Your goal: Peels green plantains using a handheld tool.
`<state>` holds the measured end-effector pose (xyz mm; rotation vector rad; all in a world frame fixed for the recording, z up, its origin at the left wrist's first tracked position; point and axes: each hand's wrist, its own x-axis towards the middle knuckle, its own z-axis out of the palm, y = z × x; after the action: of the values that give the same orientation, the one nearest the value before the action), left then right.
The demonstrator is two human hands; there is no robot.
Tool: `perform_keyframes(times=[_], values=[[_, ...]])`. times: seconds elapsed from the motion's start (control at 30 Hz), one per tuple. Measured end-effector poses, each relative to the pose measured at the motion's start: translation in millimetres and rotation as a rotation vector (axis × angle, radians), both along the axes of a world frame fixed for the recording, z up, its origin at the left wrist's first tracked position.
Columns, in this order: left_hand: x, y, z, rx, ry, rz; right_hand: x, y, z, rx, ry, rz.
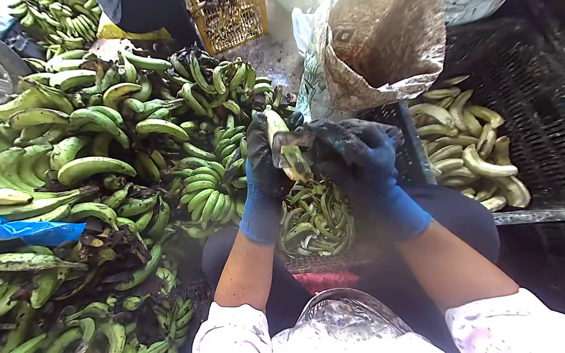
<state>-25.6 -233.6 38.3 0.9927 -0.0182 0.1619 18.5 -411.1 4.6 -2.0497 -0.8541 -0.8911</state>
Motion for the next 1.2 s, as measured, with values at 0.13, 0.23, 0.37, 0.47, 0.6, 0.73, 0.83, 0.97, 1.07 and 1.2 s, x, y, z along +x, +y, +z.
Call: perform_keyframes(times=[0.13, 0.23, 0.37, 0.47, 0.6, 0.73, 0.83, 0.97, 1.07, 1.2], values=[[-5, -10, -5, 0.266, 0.037, -0.025, 16, -6, 2, 0.026, 0.326, 0.012], [-7, -9, -2, 0.265, 0.018, -0.183, 40, -20, 9, 0.024, 0.802, -0.068], [6, 14, -11, -0.132, 0.059, -0.208, 20, -28, 9, -0.093, 0.331, -0.046], [6, 21, -8, -0.215, 0.064, -0.158, 0, -20, 8, -0.157, 0.001, 0.121], [-4, 0, -12, -0.027, 0.045, -0.118, 13, -6, 3, -0.027, 0.291, 0.019], [5, 7, -25, -0.013, 0.057, -0.143, 38, -21, -1, 0.149, 0.647, -0.019], [5, 25, -28, 0.118, 0.011, -0.033, 22, -31, 2, -0.029, 0.459, 0.271], [-6, 15, -16, 0.401, 0.066, 0.087, 8, -22, -1, -0.191, 0.392, 0.281], [-16, 5, -16, 0.492, 0.076, 0.056, 23, -16, -9, 0.023, 0.301, -0.022], [24, 21, -25, -0.063, 0.072, -0.081, 42, -29, 2, 0.607, 0.588, 0.363]])
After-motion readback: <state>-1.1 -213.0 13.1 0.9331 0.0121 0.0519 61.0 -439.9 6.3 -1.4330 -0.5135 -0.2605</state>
